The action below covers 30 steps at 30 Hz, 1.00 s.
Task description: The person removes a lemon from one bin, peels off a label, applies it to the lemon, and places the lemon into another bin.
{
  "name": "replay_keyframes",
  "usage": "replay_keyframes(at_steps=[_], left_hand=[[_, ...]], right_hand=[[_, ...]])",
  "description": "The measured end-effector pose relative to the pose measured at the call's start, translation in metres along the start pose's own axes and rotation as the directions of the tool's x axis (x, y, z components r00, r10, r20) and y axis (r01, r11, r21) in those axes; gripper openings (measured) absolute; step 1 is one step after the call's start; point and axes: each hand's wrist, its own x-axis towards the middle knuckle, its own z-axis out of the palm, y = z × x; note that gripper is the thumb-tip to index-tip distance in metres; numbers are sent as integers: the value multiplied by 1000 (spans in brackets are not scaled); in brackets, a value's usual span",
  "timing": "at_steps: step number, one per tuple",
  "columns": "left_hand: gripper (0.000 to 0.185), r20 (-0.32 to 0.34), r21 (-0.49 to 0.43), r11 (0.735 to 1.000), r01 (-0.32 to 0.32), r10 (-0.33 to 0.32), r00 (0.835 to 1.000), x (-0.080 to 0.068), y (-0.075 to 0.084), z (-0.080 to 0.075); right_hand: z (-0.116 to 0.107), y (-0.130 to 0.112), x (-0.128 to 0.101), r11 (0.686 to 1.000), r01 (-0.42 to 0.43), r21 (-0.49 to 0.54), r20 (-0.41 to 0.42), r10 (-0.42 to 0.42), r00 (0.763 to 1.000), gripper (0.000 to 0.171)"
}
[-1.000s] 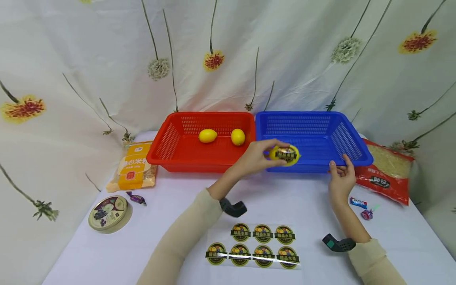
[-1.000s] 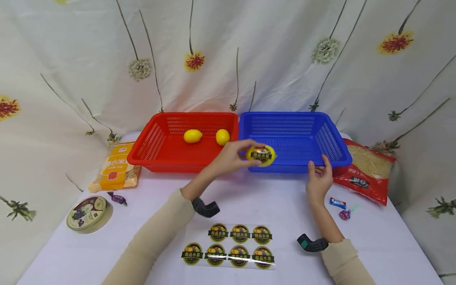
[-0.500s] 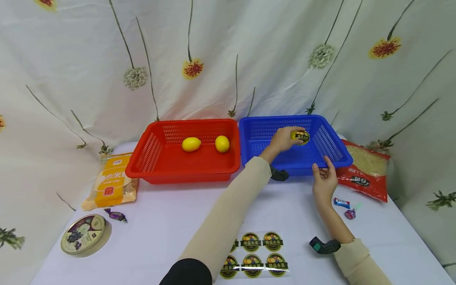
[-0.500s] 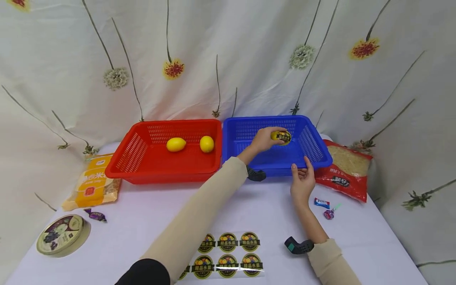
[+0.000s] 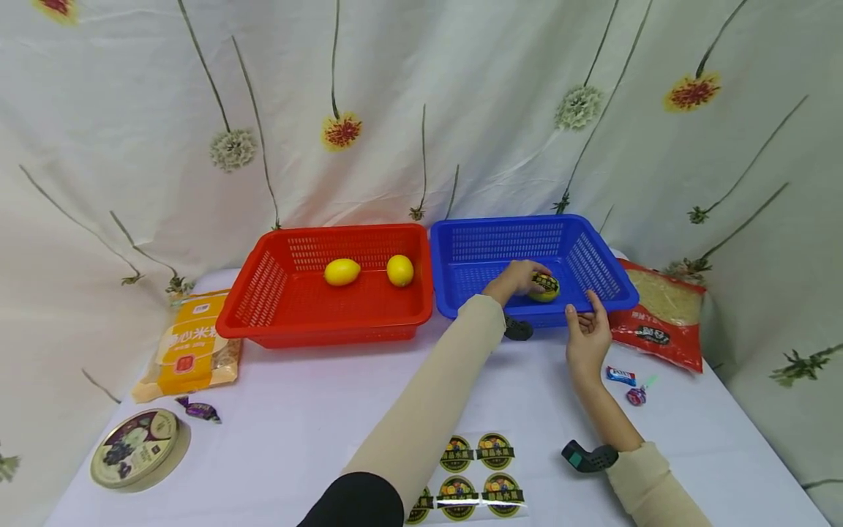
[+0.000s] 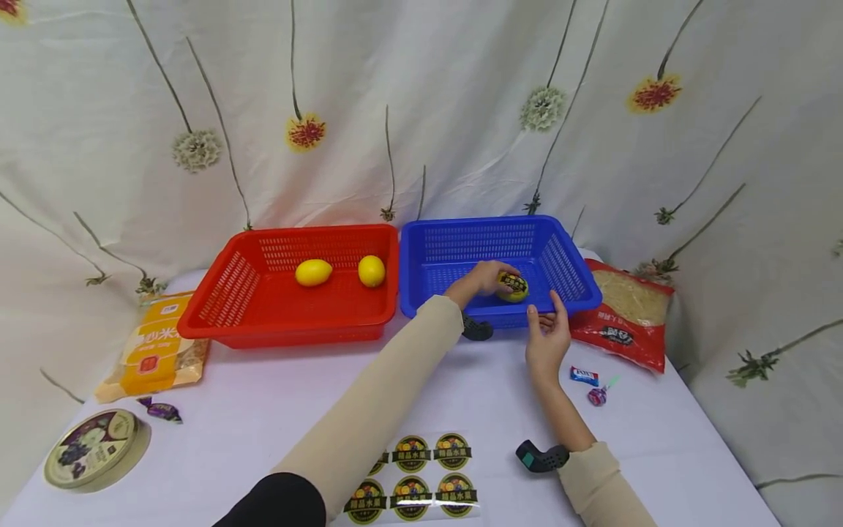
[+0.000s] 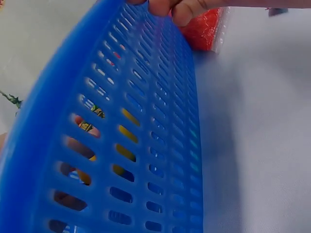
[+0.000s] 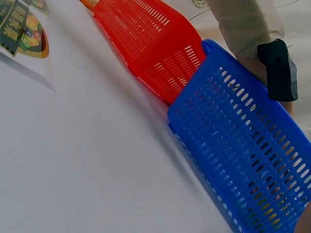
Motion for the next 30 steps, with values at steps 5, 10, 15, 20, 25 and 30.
replay_keyframes(at_steps=[5, 10, 15, 20, 25, 30], left_hand=[[46, 3, -10, 1000, -5, 5, 1000, -4, -6, -4], [49, -117, -42, 988, -149, 143, 983, -22, -15, -20], [46, -344, -156, 939, -306, 239, 908, -89, -33, -44], [45, -603, -214, 880, -424, 223, 766, -186, -85, -54], [43, -873, -138, 929, -344, 50, 485, -262, -148, -44], [46, -915, -337, 932, -134, -291, 280, -308, -186, -27]], right_hand=[[2, -1, -1, 1000, 0, -2, 25, 0, 1000, 49], [1, 0, -1, 999, 19, -35, 31, -18, 999, 47], [-3, -2, -1, 999, 4, -54, 21, -3, 1000, 47], [-1, -15, -7, 999, 12, -47, -16, -13, 1000, 42], [16, -55, -29, 988, 157, 4, 2, -157, 988, 30], [56, -72, -39, 910, 402, 100, 169, -413, 895, 35]])
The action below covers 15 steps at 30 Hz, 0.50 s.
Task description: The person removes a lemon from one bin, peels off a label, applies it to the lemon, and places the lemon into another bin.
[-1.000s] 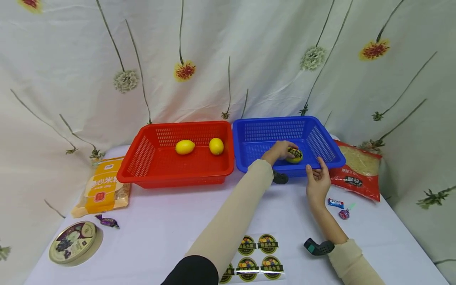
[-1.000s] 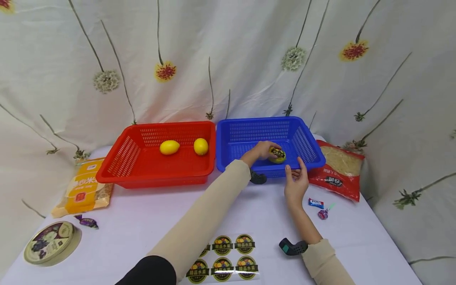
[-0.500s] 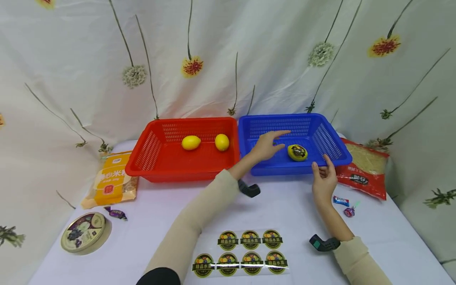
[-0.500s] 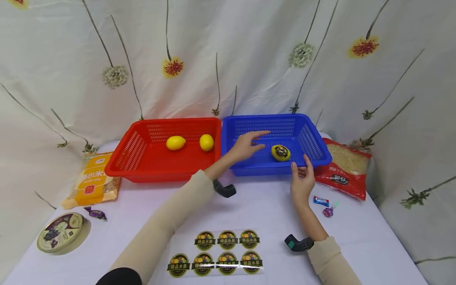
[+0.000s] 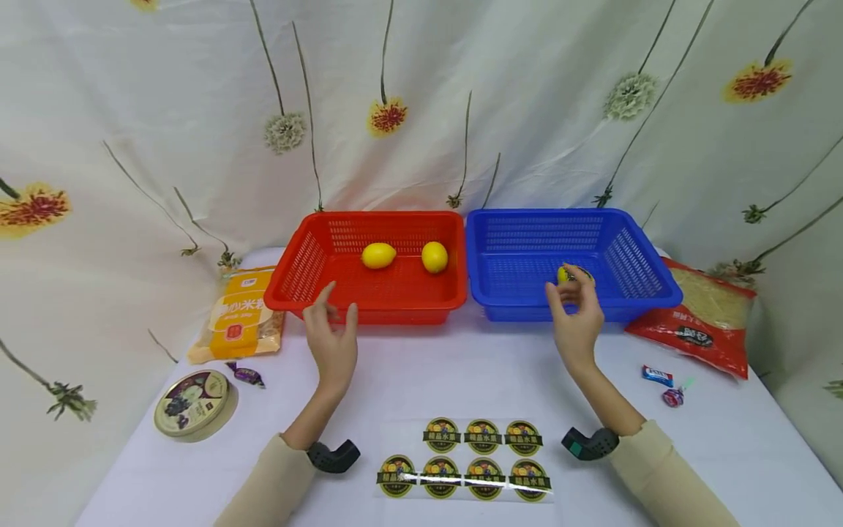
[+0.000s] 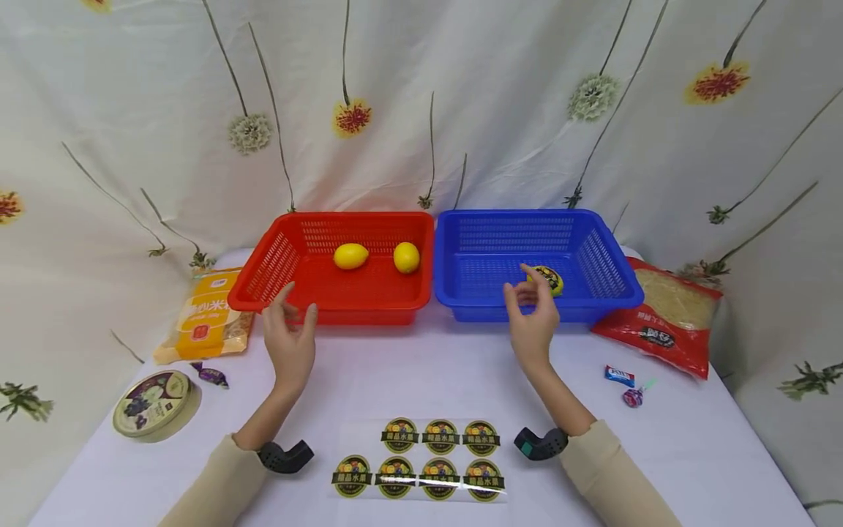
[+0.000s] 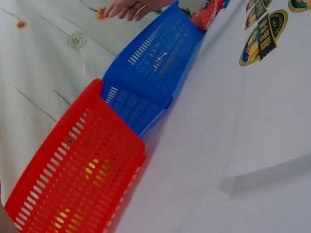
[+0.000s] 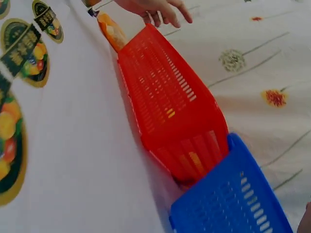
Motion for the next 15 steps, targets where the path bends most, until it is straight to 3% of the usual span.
replay_keyframes(at_steps=[3, 5, 7, 9, 11, 15], left_hand=[[54, -17, -14, 983, 184, -184, 983, -4, -11, -12], [57, 6, -65, 958, 279, -280, 960, -3, -16, -14], [56, 35, -155, 924, 350, -349, 937, 1, -20, -13], [51, 57, -253, 880, 403, -402, 914, 4, -24, -12], [45, 68, -337, 839, 426, -430, 900, 7, -28, -11], [40, 74, -462, 780, 423, -441, 894, 10, -32, -12]], right_hand=[[37, 3, 13, 996, 76, 46, 167, -83, 982, 45], [63, 6, 23, 993, 98, 61, 295, -112, 949, 52], [89, 4, 35, 993, 117, 34, 419, -121, 900, 56], [112, 4, 47, 991, 135, 4, 547, -115, 829, 59], [131, 6, 60, 988, 151, -32, 668, -91, 739, 61], [159, 17, 81, 974, 183, -137, 834, 14, 552, 62]])
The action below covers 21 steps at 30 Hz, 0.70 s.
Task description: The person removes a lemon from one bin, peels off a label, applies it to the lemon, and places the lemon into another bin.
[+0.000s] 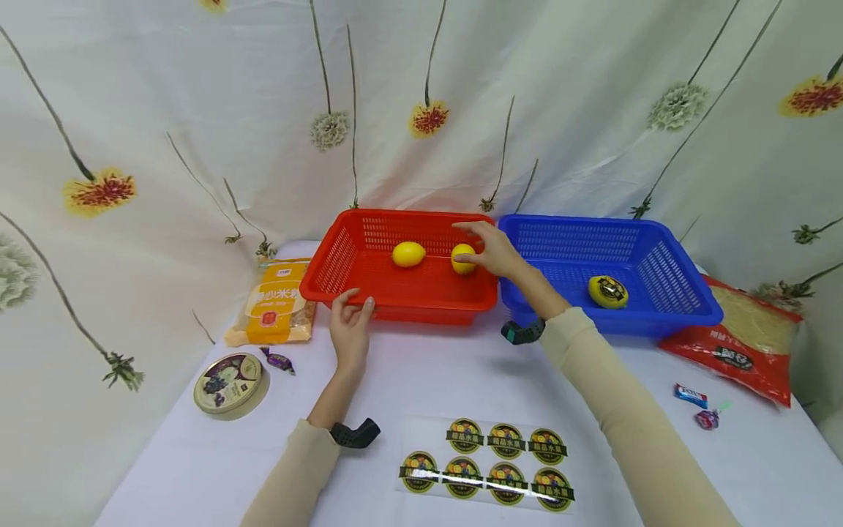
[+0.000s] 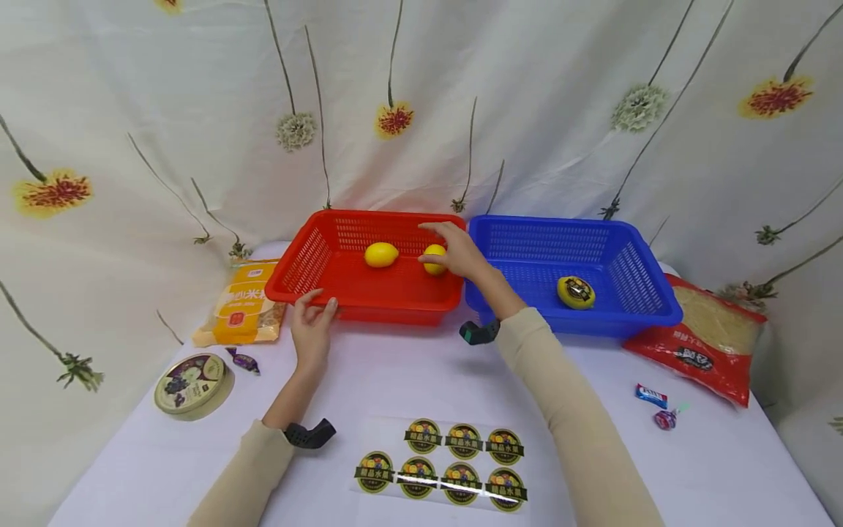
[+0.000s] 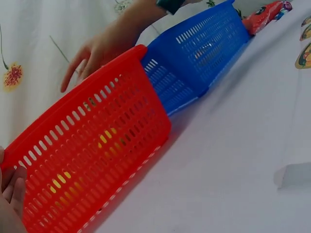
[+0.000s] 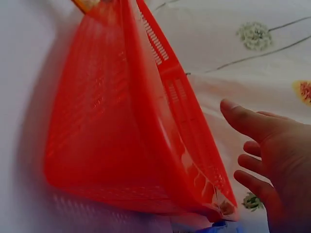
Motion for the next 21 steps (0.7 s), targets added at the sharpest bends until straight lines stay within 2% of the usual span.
replay_keyframes(at_steps=[4, 10, 15, 21], left_hand=[[40, 32, -85, 996, 11, -9, 999, -3, 4, 3], [38, 43, -96, 995, 19, -15, 999, -11, 12, 4], [39, 29, -108, 994, -2, 5, 1000, -5, 2, -1], [37, 10, -107, 994, -40, 41, 999, 2, -2, -8]], right_hand=[[0, 19, 18, 993, -49, -109, 165, 67, 984, 59], [3, 30, 27, 969, -57, -242, 326, 137, 935, 58], [7, 27, 34, 935, -23, -353, 392, 170, 904, 59], [11, 26, 43, 923, -6, -385, 411, 177, 894, 57]])
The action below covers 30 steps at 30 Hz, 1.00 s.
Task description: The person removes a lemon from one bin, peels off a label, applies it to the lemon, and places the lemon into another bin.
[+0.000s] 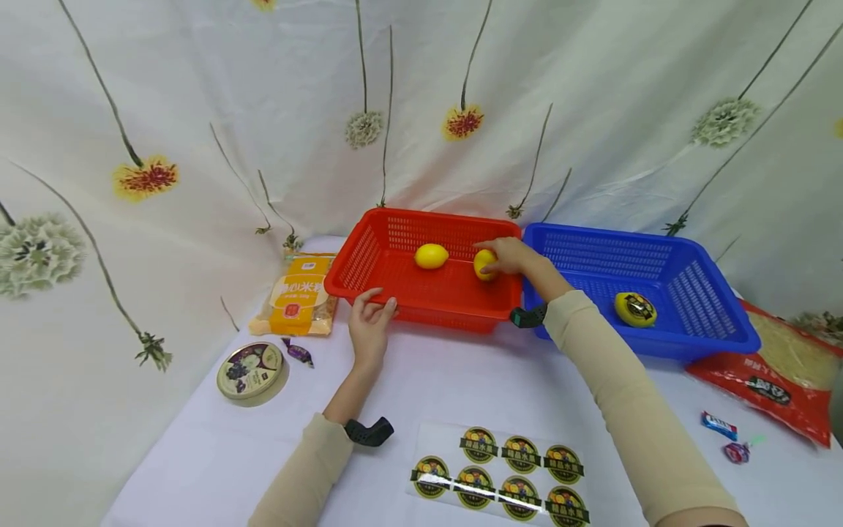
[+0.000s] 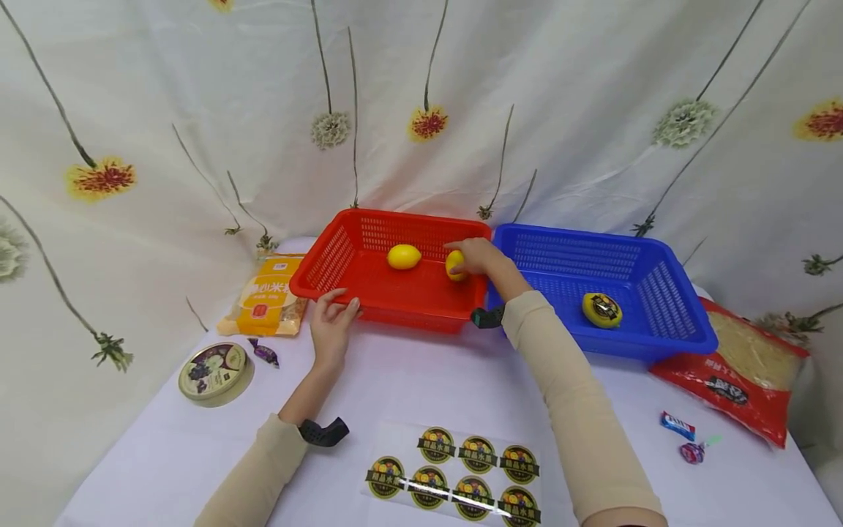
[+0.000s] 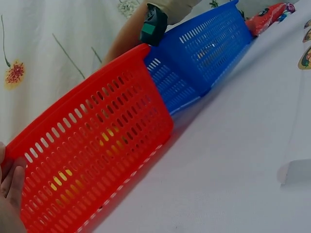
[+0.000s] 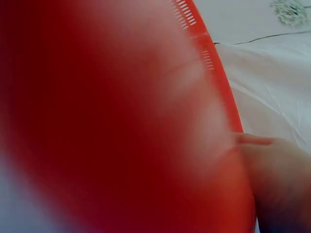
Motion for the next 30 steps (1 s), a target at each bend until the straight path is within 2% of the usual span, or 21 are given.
replay_keyframes(at_steps=[11, 14, 20, 24, 30], left_hand=[[38, 21, -2, 1000, 26, -26, 999, -3, 1, 0], [38, 22, 6, 1000, 14, -14, 1000, -3, 2, 0], [38, 18, 14, 1000, 12, -13, 1000, -2, 3, 0], [38, 12, 12, 1000, 12, -12, 1000, -2, 2, -1], [37, 4, 8, 1000, 11, -11, 1000, -1, 1, -2]], right_hand=[[4, 7, 2, 978, 24, -207, 111, -1, 994, 54], [4, 5, 1, 983, 29, -183, 110, -8, 994, 52], [1, -1, -1, 994, 103, -32, 93, -100, 991, 47], [2, -3, 1, 991, 131, 21, 103, -133, 986, 45], [2, -5, 4, 993, 110, -30, 162, -104, 981, 52]])
